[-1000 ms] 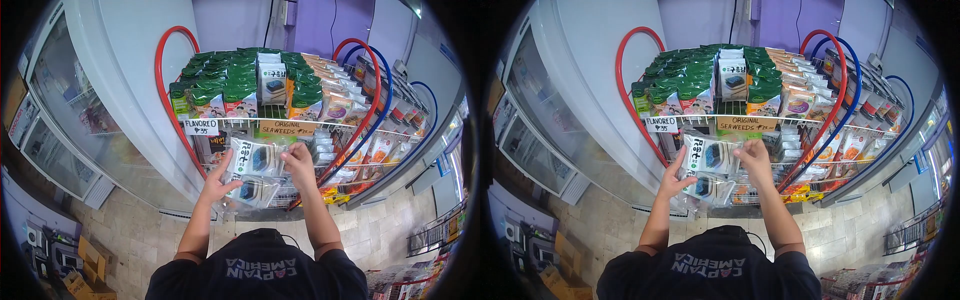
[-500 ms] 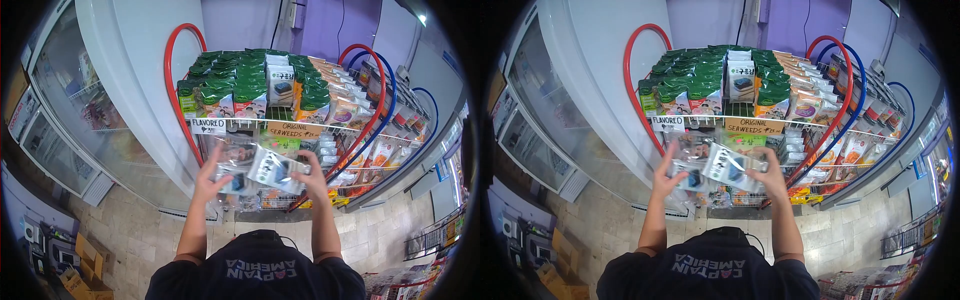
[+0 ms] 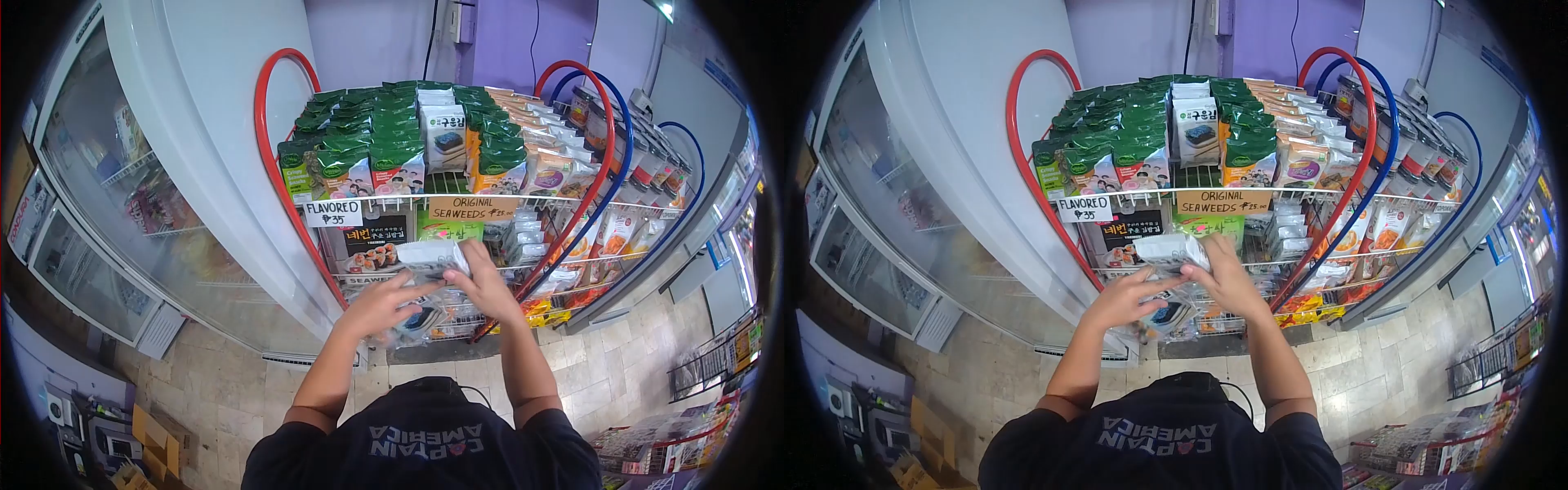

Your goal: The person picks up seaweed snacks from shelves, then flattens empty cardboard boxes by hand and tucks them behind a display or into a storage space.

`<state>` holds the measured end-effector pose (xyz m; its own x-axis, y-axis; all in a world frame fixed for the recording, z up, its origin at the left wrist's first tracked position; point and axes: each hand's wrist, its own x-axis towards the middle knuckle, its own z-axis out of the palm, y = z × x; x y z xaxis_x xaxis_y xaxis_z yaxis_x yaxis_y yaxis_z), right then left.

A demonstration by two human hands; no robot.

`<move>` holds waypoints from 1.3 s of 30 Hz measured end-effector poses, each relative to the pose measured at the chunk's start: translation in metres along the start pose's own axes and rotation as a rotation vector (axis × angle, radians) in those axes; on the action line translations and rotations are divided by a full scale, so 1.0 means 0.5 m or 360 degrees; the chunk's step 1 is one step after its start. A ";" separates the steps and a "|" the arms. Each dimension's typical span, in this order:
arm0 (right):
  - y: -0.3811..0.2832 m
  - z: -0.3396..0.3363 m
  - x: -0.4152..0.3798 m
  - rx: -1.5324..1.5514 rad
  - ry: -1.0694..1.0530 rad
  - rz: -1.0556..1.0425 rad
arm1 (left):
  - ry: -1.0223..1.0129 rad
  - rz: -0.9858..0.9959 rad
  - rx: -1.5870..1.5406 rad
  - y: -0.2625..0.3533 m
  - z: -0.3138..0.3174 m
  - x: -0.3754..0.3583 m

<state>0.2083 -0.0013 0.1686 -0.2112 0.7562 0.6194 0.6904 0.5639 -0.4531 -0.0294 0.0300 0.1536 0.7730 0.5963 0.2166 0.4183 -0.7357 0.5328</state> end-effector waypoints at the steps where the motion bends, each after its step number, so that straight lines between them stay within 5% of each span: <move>1: -0.001 -0.010 0.012 0.0093 -0.0025 0.0053 | -0.0003 0.0033 -0.0019 0.005 -0.010 0.004; 4: -0.011 -0.062 0.052 0.0281 -0.0128 0.0400 | 0.0314 0.0262 -0.0059 -0.010 -0.011 0.005; 7: -0.032 -0.106 0.146 0.0784 0.0437 -0.0050 | 0.0309 0.0014 -0.0349 -0.008 -0.034 -0.006; 9: -0.039 -0.136 0.209 0.0943 0.0536 -0.0036 | 0.0456 0.0074 -0.0384 -0.028 -0.023 -0.006; 14: 0.052 -0.151 0.360 -0.0185 0.0522 0.0168 | 0.0738 0.0157 -0.0509 -0.036 -0.020 -0.019; 18: 0.090 -0.161 0.435 0.0240 0.0208 0.0384 | 0.0870 0.0125 -0.0754 -0.053 -0.020 -0.036; 21: 0.105 -0.163 0.466 0.0152 0.0285 0.0153 | 0.0953 0.0148 -0.0778 -0.071 -0.019 -0.046; 25: 0.139 -0.138 0.480 -0.0272 -0.0058 0.0380 | 0.0997 0.0175 -0.0885 -0.084 -0.014 -0.049; 26: 0.170 -0.129 0.483 -0.0446 -0.0181 0.0227 | 0.1018 0.0184 -0.0920 -0.085 -0.012 -0.048; 30: 0.133 -0.089 0.461 -0.1314 -0.0097 0.0020 | 0.1121 0.0120 -0.0997 -0.086 -0.002 -0.044; 34: 0.060 -0.107 0.418 -0.1061 0.0483 -0.0260 | 0.1240 0.0126 -0.1083 -0.080 0.004 -0.033; 36: 0.008 -0.129 0.350 -0.0215 0.0047 -0.0013 | 0.1293 0.0163 -0.1067 -0.082 0.009 -0.032; 39: -0.042 -0.109 0.213 0.0118 -0.0656 0.0060 | 0.1378 0.0184 -0.1077 -0.069 0.010 -0.024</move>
<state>0.2088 0.0492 0.2790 -0.4564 0.8376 0.3000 0.6543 0.5445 -0.5248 -0.0506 0.0466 0.1287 0.0844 0.7529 0.6527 -0.1870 -0.6314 0.7526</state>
